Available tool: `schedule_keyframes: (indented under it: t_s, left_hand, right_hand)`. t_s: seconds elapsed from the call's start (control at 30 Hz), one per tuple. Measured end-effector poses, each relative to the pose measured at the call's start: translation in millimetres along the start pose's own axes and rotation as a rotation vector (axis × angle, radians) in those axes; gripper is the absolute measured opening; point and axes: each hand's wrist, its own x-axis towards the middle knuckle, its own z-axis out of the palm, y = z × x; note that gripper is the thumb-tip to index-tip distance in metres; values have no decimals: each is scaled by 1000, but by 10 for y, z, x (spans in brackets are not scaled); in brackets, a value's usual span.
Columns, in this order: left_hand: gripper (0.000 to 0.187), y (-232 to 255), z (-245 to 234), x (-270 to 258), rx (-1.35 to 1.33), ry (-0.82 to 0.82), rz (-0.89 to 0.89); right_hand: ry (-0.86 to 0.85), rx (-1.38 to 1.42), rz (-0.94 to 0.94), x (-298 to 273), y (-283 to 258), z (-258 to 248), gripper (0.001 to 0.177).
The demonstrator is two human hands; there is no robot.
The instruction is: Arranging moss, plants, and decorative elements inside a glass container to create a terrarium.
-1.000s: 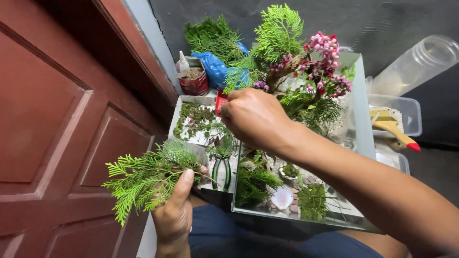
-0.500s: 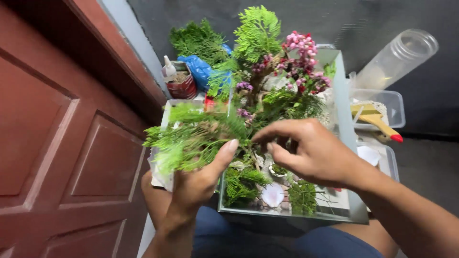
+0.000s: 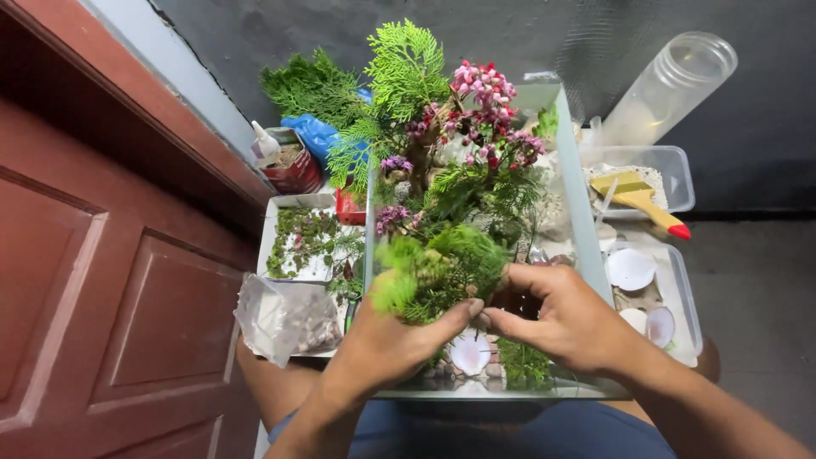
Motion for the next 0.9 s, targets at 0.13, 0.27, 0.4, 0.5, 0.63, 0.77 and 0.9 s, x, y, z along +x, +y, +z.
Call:
schedule_keyframes:
  t_s: [0.13, 0.27, 0.4, 0.5, 0.63, 0.77, 0.9]
  left_hand:
    - [25, -3, -22, 18, 53, 1, -33]
    - [12, -34, -37, 7, 171, -157, -35]
    - [24, -132, -10, -6, 354, -293, -4]
    - [23, -172, 17, -37, 398, -302, 11]
    - [19, -44, -26, 44, 392, -348, -165]
    - [59, 44, -65, 92, 286, -279, -293]
    - [67, 87, -72, 106, 225, -225, -425]
  right_hand:
    - [-6, 88, 41, -16, 27, -1, 14]
    - [-24, 229, -25, -74, 104, -32, 28]
    - [-13, 135, -125, -30, 100, -27, 24]
    - [-29, 7, -214, 0, 71, -59, 9]
    - [34, 221, -96, -23, 267, -19, 27]
    - [272, 402, 35, -65, 140, -25, 12]
    - [528, 499, 48, -77, 263, -36, 10]
